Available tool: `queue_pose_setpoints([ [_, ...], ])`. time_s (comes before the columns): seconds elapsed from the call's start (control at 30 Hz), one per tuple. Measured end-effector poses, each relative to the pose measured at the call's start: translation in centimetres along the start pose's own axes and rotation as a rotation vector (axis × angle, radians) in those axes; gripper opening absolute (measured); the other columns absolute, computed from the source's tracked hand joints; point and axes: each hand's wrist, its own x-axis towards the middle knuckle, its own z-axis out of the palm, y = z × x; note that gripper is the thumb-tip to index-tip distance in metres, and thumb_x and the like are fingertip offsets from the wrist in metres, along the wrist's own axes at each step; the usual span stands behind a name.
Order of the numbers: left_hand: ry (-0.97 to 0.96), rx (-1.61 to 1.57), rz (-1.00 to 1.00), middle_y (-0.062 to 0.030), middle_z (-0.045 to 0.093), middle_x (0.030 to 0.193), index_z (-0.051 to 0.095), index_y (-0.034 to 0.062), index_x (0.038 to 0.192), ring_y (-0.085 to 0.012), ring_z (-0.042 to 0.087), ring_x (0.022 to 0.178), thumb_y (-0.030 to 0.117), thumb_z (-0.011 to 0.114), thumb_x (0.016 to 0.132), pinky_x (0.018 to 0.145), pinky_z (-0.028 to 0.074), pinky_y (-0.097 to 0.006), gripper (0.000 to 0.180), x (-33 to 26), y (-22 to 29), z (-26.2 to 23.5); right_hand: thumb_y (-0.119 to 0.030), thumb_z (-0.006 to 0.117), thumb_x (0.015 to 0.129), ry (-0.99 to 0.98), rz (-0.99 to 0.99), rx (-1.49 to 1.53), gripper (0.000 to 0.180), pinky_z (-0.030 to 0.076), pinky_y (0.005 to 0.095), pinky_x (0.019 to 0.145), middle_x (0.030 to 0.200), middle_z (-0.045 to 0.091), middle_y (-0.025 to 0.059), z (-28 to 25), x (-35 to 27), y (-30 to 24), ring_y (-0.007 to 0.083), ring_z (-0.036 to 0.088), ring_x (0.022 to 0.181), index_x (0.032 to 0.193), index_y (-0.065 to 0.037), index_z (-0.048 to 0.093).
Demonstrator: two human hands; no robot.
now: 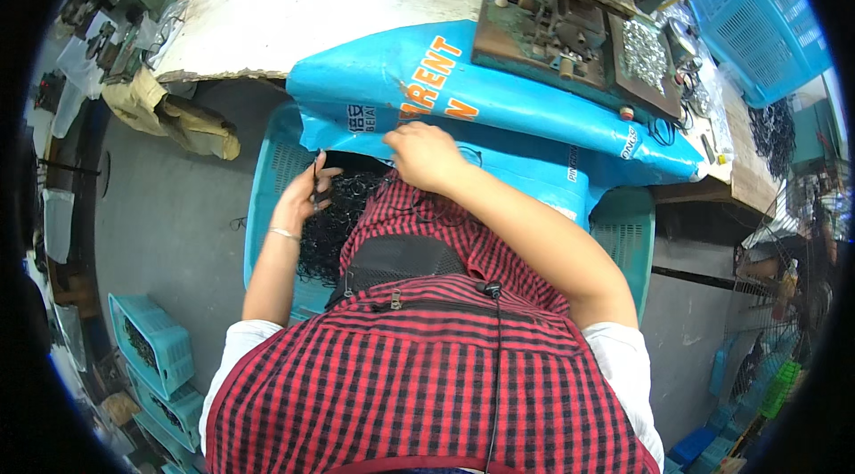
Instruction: The person repeatedly picks up black wire loops and small metal parts, places them into a press machine, and removes the assembled components. The person handles the items one at a time and deposits the finished pieces into a blue bin.
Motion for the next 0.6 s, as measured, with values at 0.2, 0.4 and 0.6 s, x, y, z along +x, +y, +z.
queue_pose_setpoints([
  [0.2, -0.043, -0.39, 0.149, 0.0039, 0.044, 0.056, 0.063, 0.0149, 0.094, -0.0105, 0.034, 0.042, 0.046, 0.054, 0.107, 0.041, 0.026, -0.028, 0.035, 3.9, -1.9, 5.1, -0.029, 0.062, 0.096, -0.115, 0.17, -0.05, 0.03, 0.055, 0.0483, 0.089, 0.105, 0.072, 0.0171, 5.6, 6.5, -2.1, 0.036, 0.069, 0.103, 0.108, -0.003, 0.069],
  [0.4, 0.025, -0.181, 0.344, 0.0015, 0.051, 0.061, 0.057, 0.0116, 0.08, -0.0111, 0.042, 0.05, 0.025, 0.059, 0.104, 0.048, 0.029, -0.029, 0.028, -0.1, -2.0, 4.8, -0.031, 0.063, 0.093, -0.164, 0.18, -0.192, 0.027, 0.058, 0.0431, 0.08, 0.092, 0.075, 0.0143, 7.7, 10.3, -4.9, 0.0288, 0.074, 0.092, 0.097, -0.005, 0.071],
  [0.6, 0.055, -0.078, 0.302, 0.0024, 0.047, 0.06, 0.057, 0.014, 0.083, -0.012, 0.043, 0.052, 0.019, 0.061, 0.101, 0.052, 0.032, -0.03, 0.02, -5.7, -4.0, 4.6, -0.026, 0.066, 0.082, -0.209, -0.116, -0.285, 0.016, 0.051, 0.0415, 0.074, 0.088, 0.073, 0.0091, 8.1, 7.1, -5.8, 0.0263, 0.07, 0.086, 0.086, -0.012, 0.07],
])
